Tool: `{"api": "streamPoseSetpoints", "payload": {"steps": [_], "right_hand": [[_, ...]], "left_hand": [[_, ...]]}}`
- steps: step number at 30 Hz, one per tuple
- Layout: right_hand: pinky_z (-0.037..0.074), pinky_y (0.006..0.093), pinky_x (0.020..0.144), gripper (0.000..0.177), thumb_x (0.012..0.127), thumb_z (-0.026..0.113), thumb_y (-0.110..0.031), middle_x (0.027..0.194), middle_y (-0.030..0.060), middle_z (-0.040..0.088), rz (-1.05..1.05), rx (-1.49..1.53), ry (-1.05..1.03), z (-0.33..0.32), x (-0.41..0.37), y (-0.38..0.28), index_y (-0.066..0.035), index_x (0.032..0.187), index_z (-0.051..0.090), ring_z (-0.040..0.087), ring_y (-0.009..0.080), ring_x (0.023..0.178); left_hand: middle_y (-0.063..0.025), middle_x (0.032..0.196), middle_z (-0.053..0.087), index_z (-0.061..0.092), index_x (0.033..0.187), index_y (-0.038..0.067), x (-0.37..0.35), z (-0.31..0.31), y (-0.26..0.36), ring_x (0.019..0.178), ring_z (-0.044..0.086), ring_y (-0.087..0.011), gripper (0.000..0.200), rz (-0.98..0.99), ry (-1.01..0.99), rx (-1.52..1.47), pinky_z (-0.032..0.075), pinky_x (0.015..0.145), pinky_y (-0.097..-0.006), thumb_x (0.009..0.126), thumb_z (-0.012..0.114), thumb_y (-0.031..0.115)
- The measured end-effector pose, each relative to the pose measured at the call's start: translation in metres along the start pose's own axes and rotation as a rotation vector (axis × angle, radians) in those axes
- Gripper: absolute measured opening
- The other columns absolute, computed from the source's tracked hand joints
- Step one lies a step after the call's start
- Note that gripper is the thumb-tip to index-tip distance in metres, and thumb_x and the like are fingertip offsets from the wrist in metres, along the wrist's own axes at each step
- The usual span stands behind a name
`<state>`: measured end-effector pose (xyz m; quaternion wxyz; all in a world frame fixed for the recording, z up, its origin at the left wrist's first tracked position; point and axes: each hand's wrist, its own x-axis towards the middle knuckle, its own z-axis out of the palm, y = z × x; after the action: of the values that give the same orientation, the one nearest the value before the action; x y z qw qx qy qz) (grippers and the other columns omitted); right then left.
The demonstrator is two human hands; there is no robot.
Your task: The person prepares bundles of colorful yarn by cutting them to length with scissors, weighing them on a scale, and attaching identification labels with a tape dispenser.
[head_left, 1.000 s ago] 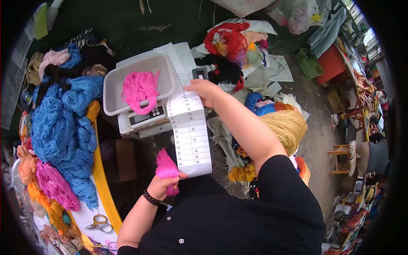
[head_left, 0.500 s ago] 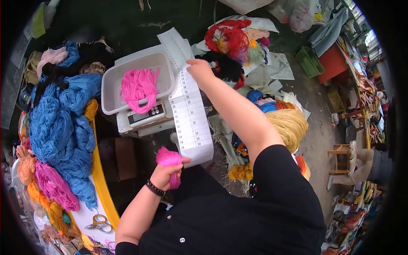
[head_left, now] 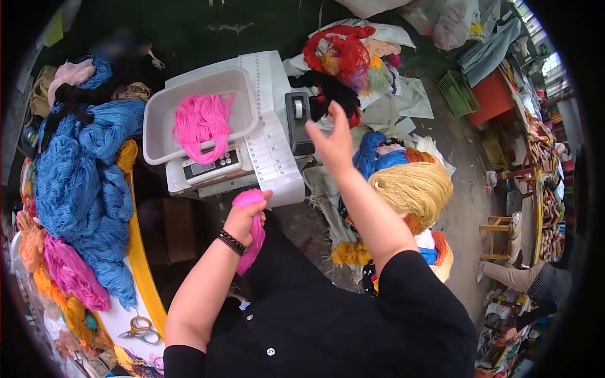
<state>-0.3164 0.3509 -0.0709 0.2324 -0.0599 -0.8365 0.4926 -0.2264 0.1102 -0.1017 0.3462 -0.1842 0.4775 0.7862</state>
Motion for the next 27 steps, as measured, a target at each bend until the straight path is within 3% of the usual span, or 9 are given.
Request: {"api": "streamPoseSetpoints", "payload": {"steps": [3, 5, 10, 12, 15, 18, 19, 22, 27], "right_hand": [[0.036, 0.0388, 0.101, 0.092, 0.068, 0.078, -0.033, 0.13, 0.0266, 0.046, 0.011, -0.09, -0.112, 0.009, -0.036, 0.021, 0.007, 0.136, 0.03, 0.045, 0.0353, 0.122], [0.037, 0.0375, 0.1, 0.096, 0.069, 0.079, -0.033, 0.132, 0.0233, 0.046, 0.069, -0.083, -0.167, 0.017, -0.045, 0.029, 0.004, 0.139, 0.025, 0.046, 0.0312, 0.123], [0.04, 0.0358, 0.097, 0.091, 0.07, 0.077, -0.033, 0.126, 0.0258, 0.05, 0.209, -0.147, -0.216, 0.028, -0.033, 0.021, 0.008, 0.136, 0.029, 0.051, 0.0329, 0.117], [0.042, 0.0394, 0.095, 0.088, 0.07, 0.075, -0.035, 0.121, 0.0279, 0.052, -0.087, -0.203, -0.065, 0.034, -0.03, 0.026, 0.01, 0.133, 0.032, 0.051, 0.0384, 0.113], [0.043, 0.0394, 0.093, 0.089, 0.071, 0.075, -0.036, 0.12, 0.0277, 0.053, 0.059, -0.18, -0.111, 0.037, -0.03, 0.023, 0.01, 0.134, 0.033, 0.053, 0.0378, 0.111], [0.046, 0.0356, 0.086, 0.084, 0.07, 0.076, -0.034, 0.108, 0.0241, 0.061, 0.238, 0.094, -0.086, 0.03, -0.022, 0.02, 0.011, 0.13, 0.038, 0.06, 0.0333, 0.1], [0.048, 0.0323, 0.081, 0.079, 0.071, 0.076, -0.03, 0.102, 0.019, 0.064, 0.25, 0.123, -0.03, 0.031, -0.019, 0.03, 0.011, 0.128, 0.041, 0.063, 0.0253, 0.092], [0.048, 0.0269, 0.077, 0.067, 0.074, 0.075, -0.021, 0.1, 0.0117, 0.064, 0.395, 0.532, 0.01, 0.019, -0.013, 0.033, 0.009, 0.125, 0.045, 0.06, 0.0124, 0.085], [0.046, 0.0251, 0.083, 0.068, 0.077, 0.073, -0.011, 0.108, 0.0077, 0.058, 0.181, 0.353, -0.134, 0.004, -0.013, 0.003, 0.007, 0.132, 0.038, 0.057, 0.0117, 0.093]], "left_hand": [[0.0042, 0.067, 0.053, 0.062, 0.115, 0.007, 0.01, 0.0, 0.002, 0.056, 0.049, -0.0064, 0.032, 0.032, 0.043, -0.017, 0.041, 0.052, -0.0215, 0.084, 0.06, 0.01], [0.004, 0.066, 0.053, 0.063, 0.115, 0.007, 0.015, -0.002, 0.001, 0.055, 0.05, -0.0067, 0.032, 0.059, 0.051, -0.022, 0.041, 0.051, -0.0218, 0.083, 0.061, 0.011], [0.0037, 0.066, 0.054, 0.063, 0.115, 0.008, 0.025, 0.001, 0.002, 0.055, 0.05, -0.0067, 0.032, 0.084, 0.091, 0.01, 0.041, 0.05, -0.0219, 0.084, 0.061, 0.01], [0.0035, 0.068, 0.054, 0.063, 0.116, 0.008, 0.031, 0.001, 0.002, 0.055, 0.049, -0.0067, 0.032, 0.088, 0.096, 0.024, 0.04, 0.051, -0.0218, 0.084, 0.061, 0.01], [0.0031, 0.071, 0.054, 0.063, 0.115, 0.007, 0.04, -0.001, 0.001, 0.056, 0.049, -0.0068, 0.031, 0.112, 0.1, -0.003, 0.04, 0.051, -0.0216, 0.084, 0.061, 0.009], [0.0029, 0.073, 0.053, 0.063, 0.113, 0.004, 0.042, 0.0, 0.003, 0.057, 0.049, -0.0068, 0.03, 0.117, 0.089, -0.009, 0.04, 0.052, -0.0213, 0.084, 0.06, 0.007], [0.0029, 0.073, 0.053, 0.063, 0.113, 0.003, 0.042, 0.001, 0.004, 0.057, 0.049, -0.0068, 0.029, 0.123, 0.078, -0.006, 0.04, 0.052, -0.0213, 0.084, 0.059, 0.006], [0.0028, 0.072, 0.053, 0.064, 0.112, 0.004, 0.045, 0.006, 0.006, 0.058, 0.049, -0.0069, 0.028, 0.129, 0.078, 0.037, 0.04, 0.052, -0.0215, 0.084, 0.059, 0.007], [0.0034, 0.07, 0.053, 0.064, 0.112, 0.005, 0.056, 0.009, 0.005, 0.057, 0.048, -0.0062, 0.028, 0.114, 0.086, 0.086, 0.04, 0.052, -0.0205, 0.084, 0.058, 0.006]]}}
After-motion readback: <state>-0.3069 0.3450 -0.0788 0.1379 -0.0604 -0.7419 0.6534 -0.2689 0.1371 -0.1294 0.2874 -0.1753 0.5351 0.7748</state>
